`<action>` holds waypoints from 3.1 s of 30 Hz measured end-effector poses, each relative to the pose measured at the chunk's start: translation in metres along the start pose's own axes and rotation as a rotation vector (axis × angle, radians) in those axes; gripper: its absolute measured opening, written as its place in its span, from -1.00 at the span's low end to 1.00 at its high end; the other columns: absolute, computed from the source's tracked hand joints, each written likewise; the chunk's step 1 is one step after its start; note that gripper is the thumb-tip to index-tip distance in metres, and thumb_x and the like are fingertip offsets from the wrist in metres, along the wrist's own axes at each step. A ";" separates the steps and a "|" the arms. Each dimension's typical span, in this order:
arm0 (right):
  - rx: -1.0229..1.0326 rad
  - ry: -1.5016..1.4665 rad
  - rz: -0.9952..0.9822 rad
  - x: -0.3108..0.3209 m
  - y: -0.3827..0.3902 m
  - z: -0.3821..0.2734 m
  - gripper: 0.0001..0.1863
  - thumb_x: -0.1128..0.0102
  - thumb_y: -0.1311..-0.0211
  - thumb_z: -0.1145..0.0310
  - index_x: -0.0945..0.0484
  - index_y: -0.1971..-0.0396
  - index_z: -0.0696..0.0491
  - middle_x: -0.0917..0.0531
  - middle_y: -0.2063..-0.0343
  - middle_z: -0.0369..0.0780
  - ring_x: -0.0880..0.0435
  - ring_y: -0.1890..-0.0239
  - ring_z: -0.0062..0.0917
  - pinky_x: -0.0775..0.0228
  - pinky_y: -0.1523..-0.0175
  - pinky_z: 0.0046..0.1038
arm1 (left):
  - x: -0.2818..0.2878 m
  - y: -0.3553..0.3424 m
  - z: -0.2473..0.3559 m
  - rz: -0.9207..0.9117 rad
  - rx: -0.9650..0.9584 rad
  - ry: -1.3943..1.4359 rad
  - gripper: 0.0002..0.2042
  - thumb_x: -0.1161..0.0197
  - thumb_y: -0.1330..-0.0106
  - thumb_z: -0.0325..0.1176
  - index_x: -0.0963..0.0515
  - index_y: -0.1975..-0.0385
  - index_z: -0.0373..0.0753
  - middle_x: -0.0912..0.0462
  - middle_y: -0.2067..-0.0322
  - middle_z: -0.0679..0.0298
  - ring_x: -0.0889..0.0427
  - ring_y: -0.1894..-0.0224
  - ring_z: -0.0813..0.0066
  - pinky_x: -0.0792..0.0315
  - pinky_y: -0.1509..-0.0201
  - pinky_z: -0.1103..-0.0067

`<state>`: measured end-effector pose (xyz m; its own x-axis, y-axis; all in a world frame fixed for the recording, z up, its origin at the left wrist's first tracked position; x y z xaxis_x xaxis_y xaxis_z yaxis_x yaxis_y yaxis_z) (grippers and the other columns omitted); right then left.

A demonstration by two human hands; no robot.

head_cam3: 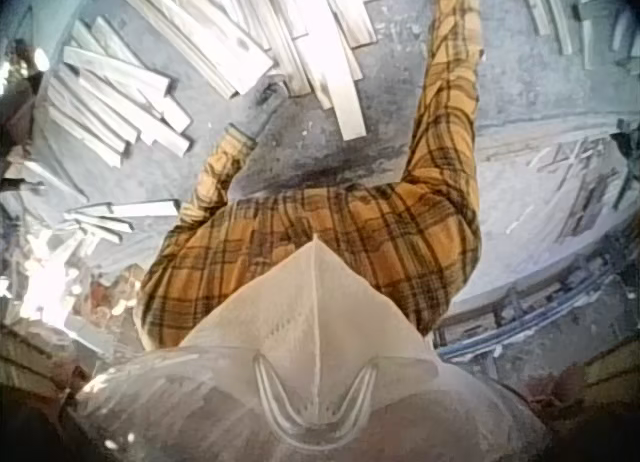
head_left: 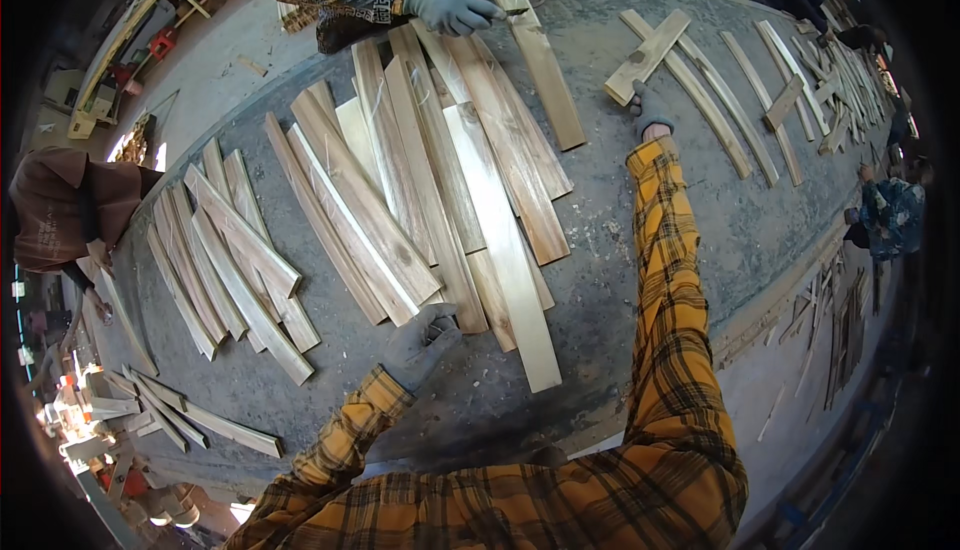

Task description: The person uses a chisel to carve and shape small wooden planks on a workbench. They repeatedly pick up planks, scrape the surface with the tool, and place them back down. The person works on multiple planks throughout the clip, focusing on smoothing or shaping the wood.

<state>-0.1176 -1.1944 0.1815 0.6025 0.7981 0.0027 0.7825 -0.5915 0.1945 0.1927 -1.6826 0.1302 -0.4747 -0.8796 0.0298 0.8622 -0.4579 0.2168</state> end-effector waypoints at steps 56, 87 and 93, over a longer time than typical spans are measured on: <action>0.488 1.538 -0.103 0.017 0.507 0.098 -0.54 -0.32 -0.03 0.14 -0.46 0.14 0.11 -0.58 0.30 -0.08 -0.60 0.27 -0.24 -0.46 0.19 -0.26 | 0.067 -0.142 0.057 0.066 -0.636 -1.457 -0.63 -0.10 -0.26 -0.02 -0.52 0.15 -0.19 -0.49 0.12 0.25 -0.35 -0.10 0.24 -0.23 -0.19 0.31; -0.245 0.357 -0.868 -0.040 0.550 0.063 -0.58 -0.23 -0.12 0.43 -0.45 0.02 0.27 -0.61 0.37 -0.25 -0.58 0.46 -0.62 -0.48 0.36 -0.59 | 0.185 -0.068 -0.050 0.247 -0.414 -1.361 -0.52 0.07 -0.34 0.05 -0.38 -0.07 -0.19 -0.23 -0.24 0.14 -0.06 -0.36 0.12 0.02 -0.36 0.16; 0.274 0.575 -1.065 -0.232 0.546 0.094 -0.54 -0.09 -0.23 0.23 -0.45 -0.10 0.11 -0.62 0.14 0.00 -0.63 0.13 -0.30 -0.46 0.00 -0.34 | 0.209 -0.017 -0.109 0.173 -0.347 -1.243 -0.40 0.13 -0.28 0.27 -0.32 -0.16 0.00 -0.13 -0.34 0.33 0.00 -0.40 0.26 0.08 -0.43 0.17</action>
<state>0.1842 -1.7136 0.1950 -0.4550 0.7891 0.4127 0.8886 0.4327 0.1523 0.0975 -1.8726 0.0267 -0.0378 -0.3090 0.9503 0.8403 -0.5246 -0.1371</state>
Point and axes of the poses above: each hand's wrist, its own y-axis away from the middle knuckle, its own x-axis out of the back of the hand, z = x × y, the point moved 1 cm from there along -y, towards the middle knuckle
